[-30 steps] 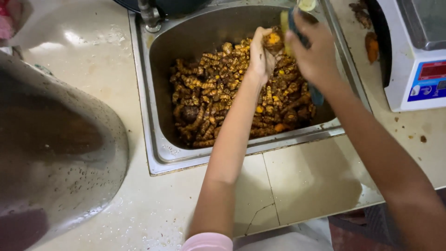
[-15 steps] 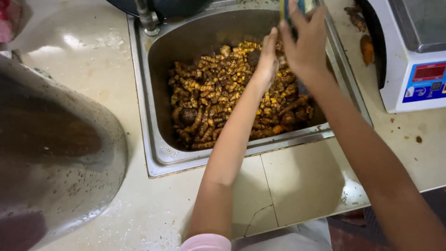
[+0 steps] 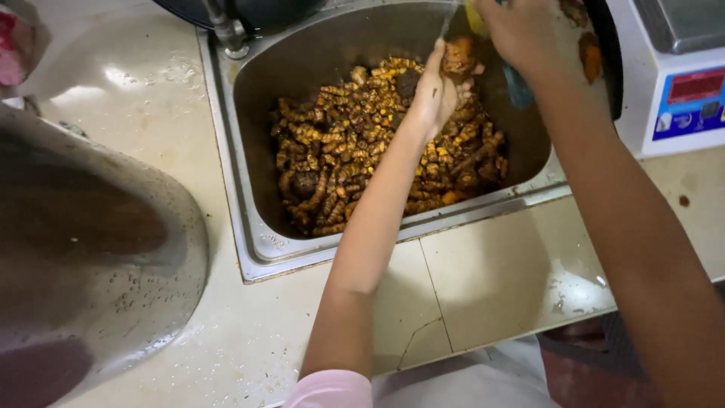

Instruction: Washing and scrubbing turmeric roots in a sink using a sponge and running water to remove dirt.

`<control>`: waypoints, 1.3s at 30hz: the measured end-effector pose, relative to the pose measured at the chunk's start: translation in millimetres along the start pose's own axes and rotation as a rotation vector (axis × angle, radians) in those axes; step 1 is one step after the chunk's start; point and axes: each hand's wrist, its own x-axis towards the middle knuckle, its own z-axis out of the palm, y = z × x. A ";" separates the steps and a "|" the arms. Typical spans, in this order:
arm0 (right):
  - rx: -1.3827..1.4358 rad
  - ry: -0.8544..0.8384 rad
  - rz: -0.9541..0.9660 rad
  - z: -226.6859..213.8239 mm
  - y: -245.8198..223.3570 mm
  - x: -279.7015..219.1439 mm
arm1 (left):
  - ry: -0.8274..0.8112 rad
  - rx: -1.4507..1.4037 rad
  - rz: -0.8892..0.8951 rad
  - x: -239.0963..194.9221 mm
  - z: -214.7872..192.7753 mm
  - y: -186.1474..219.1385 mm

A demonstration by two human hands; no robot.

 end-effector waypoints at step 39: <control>-0.160 -0.056 -0.319 17.3 -22.2 6.3 | 0.158 -0.168 0.008 -16.5 8.4 43.0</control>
